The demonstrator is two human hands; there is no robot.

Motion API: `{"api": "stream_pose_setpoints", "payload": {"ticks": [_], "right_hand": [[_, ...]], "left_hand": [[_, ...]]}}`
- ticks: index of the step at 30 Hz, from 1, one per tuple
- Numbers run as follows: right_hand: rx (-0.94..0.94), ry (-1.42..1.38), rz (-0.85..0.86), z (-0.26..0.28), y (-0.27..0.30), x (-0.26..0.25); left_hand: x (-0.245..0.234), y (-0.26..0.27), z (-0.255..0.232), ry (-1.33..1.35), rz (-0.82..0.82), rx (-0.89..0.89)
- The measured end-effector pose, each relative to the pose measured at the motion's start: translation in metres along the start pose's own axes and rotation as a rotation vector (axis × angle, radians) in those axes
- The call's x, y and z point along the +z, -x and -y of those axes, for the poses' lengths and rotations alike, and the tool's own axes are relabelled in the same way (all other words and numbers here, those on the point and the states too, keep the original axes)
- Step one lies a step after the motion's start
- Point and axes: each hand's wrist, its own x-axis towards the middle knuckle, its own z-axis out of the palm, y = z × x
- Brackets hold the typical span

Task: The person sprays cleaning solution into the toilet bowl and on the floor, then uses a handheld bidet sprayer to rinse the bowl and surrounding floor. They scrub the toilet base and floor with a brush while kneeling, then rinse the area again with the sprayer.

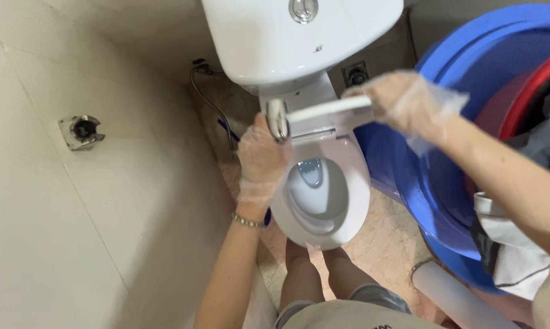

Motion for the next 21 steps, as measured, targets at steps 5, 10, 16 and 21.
{"api": "stream_pose_setpoints", "payload": {"ticks": [5, 10, 16, 21], "right_hand": [[-0.162, 0.062, -0.303, -0.042, -0.038, 0.019], [0.038, 0.041, -0.327, -0.078, -0.055, 0.046], [0.151, -0.088, -0.431, -0.060, -0.055, 0.039], [0.366, 0.052, -0.306, -0.051, -0.063, 0.040]], "left_hand": [[0.001, -0.031, -0.008, -0.064, -0.112, -0.158], [0.005, -0.055, 0.015, -0.030, -0.197, -0.081], [0.010, -0.026, 0.017, 0.011, -0.129, -0.117], [-0.015, 0.040, -0.012, 0.104, 0.089, -0.315]]}}
